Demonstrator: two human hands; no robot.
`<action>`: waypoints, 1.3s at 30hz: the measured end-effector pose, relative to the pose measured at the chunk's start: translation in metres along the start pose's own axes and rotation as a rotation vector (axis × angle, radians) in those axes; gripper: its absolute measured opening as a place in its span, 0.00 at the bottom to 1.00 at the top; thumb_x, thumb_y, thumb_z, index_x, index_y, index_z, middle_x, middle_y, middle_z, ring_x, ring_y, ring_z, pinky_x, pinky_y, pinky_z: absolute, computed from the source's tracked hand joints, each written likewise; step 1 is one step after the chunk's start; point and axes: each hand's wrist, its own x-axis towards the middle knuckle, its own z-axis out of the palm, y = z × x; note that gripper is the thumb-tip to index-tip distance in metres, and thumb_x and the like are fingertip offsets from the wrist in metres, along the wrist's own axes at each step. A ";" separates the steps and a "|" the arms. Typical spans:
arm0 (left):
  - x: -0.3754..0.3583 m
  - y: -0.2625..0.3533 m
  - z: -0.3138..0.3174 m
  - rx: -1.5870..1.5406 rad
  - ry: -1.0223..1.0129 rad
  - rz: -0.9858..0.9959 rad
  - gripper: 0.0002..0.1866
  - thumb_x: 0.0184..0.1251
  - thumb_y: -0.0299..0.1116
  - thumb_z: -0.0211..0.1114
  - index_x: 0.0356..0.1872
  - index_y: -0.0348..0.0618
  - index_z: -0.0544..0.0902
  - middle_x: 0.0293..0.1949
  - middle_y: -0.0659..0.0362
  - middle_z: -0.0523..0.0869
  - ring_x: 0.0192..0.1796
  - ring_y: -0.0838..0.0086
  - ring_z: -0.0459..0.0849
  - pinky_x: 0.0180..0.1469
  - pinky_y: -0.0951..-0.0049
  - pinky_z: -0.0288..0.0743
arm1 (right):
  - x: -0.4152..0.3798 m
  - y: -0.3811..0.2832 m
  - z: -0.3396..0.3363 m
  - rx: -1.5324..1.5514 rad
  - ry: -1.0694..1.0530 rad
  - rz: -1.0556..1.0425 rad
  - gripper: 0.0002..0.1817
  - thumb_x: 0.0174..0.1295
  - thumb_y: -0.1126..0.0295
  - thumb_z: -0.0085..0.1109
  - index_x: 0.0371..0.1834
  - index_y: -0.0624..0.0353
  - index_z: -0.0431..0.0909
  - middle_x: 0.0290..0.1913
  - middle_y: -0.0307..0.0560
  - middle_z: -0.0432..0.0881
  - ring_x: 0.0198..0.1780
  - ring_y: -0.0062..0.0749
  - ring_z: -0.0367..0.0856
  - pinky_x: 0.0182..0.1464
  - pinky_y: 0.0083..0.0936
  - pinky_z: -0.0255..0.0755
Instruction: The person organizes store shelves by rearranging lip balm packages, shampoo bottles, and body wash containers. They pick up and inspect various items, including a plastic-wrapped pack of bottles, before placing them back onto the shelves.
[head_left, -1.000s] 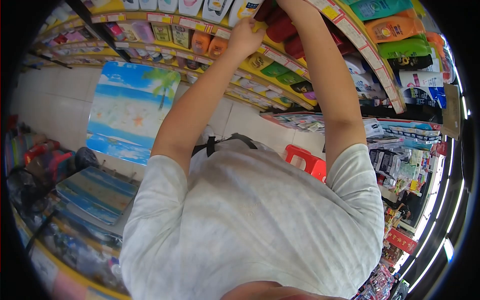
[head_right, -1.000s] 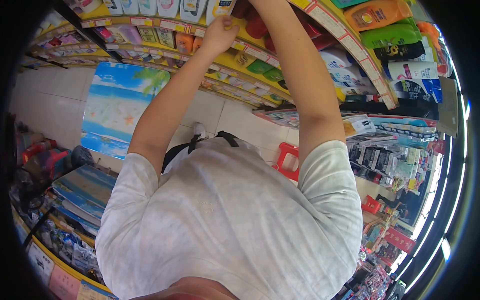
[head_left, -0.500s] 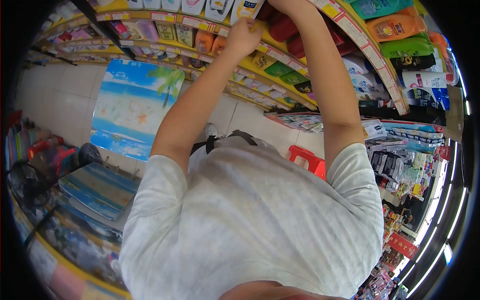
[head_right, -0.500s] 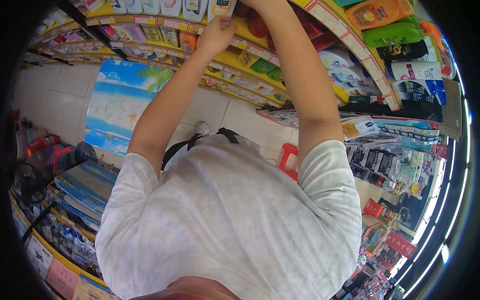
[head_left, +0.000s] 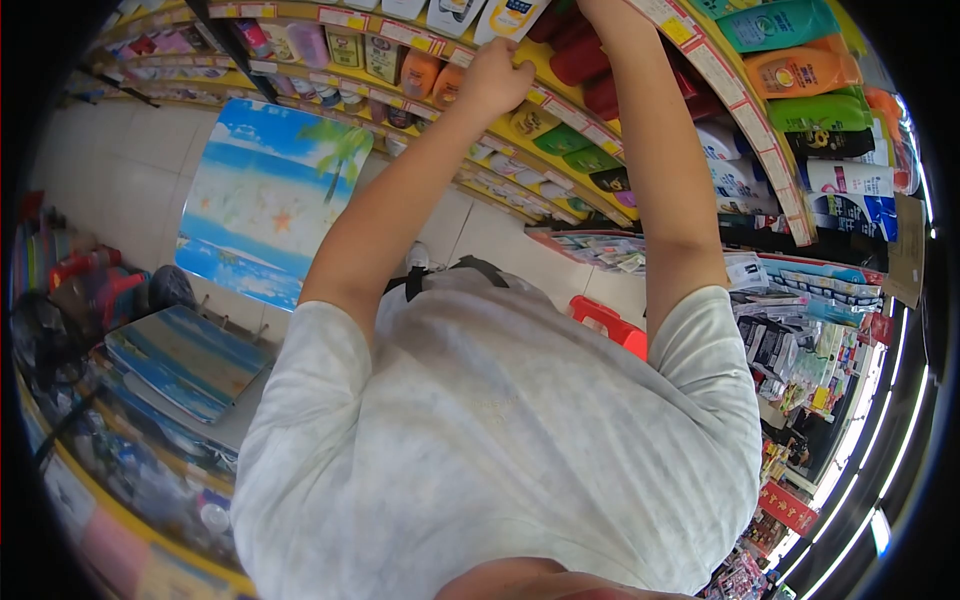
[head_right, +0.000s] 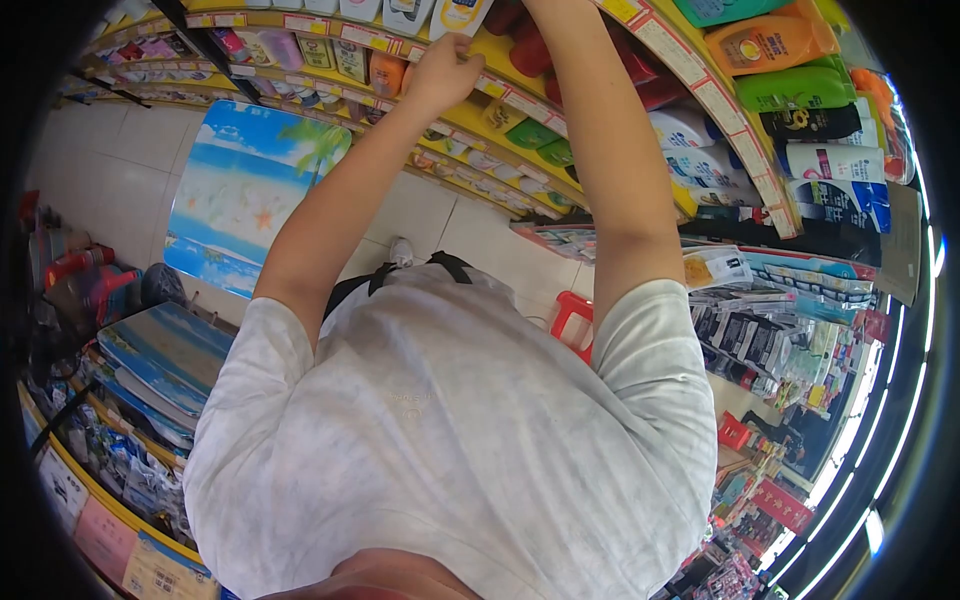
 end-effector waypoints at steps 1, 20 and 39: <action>0.000 0.000 0.001 -0.004 0.000 -0.002 0.30 0.66 0.44 0.67 0.62 0.33 0.79 0.56 0.46 0.87 0.53 0.60 0.89 0.59 0.61 0.79 | 0.000 0.001 0.000 -0.008 0.008 -0.001 0.26 0.62 0.71 0.59 0.65 0.62 0.77 0.65 0.68 0.78 0.67 0.60 0.75 0.70 0.47 0.68; -0.004 0.010 0.014 0.021 0.005 -0.064 0.34 0.64 0.44 0.68 0.65 0.29 0.76 0.61 0.39 0.83 0.65 0.50 0.82 0.67 0.58 0.76 | -0.019 -0.001 -0.015 -0.106 0.005 0.075 0.19 0.68 0.71 0.56 0.61 0.63 0.79 0.61 0.68 0.79 0.64 0.62 0.76 0.67 0.51 0.69; -0.009 0.022 0.018 0.053 -0.059 -0.062 0.31 0.67 0.44 0.67 0.67 0.34 0.76 0.65 0.42 0.80 0.66 0.52 0.81 0.68 0.56 0.76 | -0.042 0.011 -0.013 -0.079 0.248 0.014 0.19 0.70 0.64 0.55 0.56 0.66 0.81 0.58 0.71 0.81 0.61 0.66 0.79 0.65 0.54 0.70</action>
